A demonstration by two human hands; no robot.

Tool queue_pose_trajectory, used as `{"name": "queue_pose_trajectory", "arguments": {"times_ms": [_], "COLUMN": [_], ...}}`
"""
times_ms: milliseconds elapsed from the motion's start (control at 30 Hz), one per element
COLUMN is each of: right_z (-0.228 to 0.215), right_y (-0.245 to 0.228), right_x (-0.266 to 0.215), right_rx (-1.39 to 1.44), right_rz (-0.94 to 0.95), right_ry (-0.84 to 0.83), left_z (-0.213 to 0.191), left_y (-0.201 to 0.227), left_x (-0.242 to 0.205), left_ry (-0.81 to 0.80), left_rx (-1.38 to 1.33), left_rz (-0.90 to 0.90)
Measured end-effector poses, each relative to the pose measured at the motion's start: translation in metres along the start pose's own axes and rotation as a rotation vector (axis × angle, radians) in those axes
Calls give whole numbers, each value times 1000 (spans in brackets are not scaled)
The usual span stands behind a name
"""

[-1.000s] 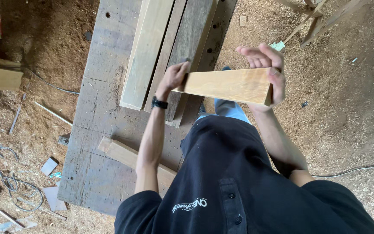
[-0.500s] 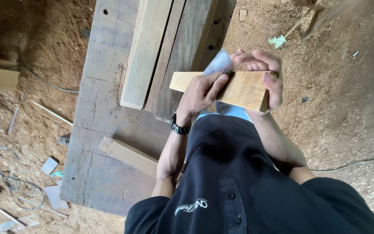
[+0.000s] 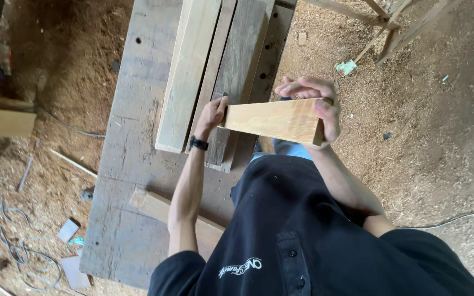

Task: The person sands the surface and edges of a wooden plank using a piece of sandpaper. They hold the sandpaper by hand, repeatedly rubbing it against different sides and ends of the wood.

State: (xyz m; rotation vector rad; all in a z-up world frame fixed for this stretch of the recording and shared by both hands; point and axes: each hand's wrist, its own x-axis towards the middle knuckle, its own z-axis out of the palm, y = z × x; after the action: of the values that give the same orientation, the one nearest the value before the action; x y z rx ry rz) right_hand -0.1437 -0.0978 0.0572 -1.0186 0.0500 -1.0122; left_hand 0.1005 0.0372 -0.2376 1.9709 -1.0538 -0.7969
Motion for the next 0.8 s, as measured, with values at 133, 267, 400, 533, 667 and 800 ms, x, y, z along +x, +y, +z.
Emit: {"name": "queue_pose_trajectory", "arguments": {"times_ms": [133,267,400,533,667,800], "right_z": [7,6,4,-6,-8,-3], "right_y": [2,-1,0,0,9,10], "right_x": [-4,-3,2,-5,-10,-7], "right_rx": [-15,-73,-78,-108,-107,-73], "right_rz": [1,6,-50,-82,-64,-29], "right_ry": [63,81,109,100,80,118], "left_z": [-25,-43,-37,-14,-7,-1], "left_y": [140,251,242,131,-6,-12], "left_x": [-34,-69,-56,-20,1,-3], "left_ry": [6,-29,-36,44,6,45], "left_rx": [-162,-228,-312,-156,68,105], "left_rz": [122,264,149,-94,-154,-84]}}
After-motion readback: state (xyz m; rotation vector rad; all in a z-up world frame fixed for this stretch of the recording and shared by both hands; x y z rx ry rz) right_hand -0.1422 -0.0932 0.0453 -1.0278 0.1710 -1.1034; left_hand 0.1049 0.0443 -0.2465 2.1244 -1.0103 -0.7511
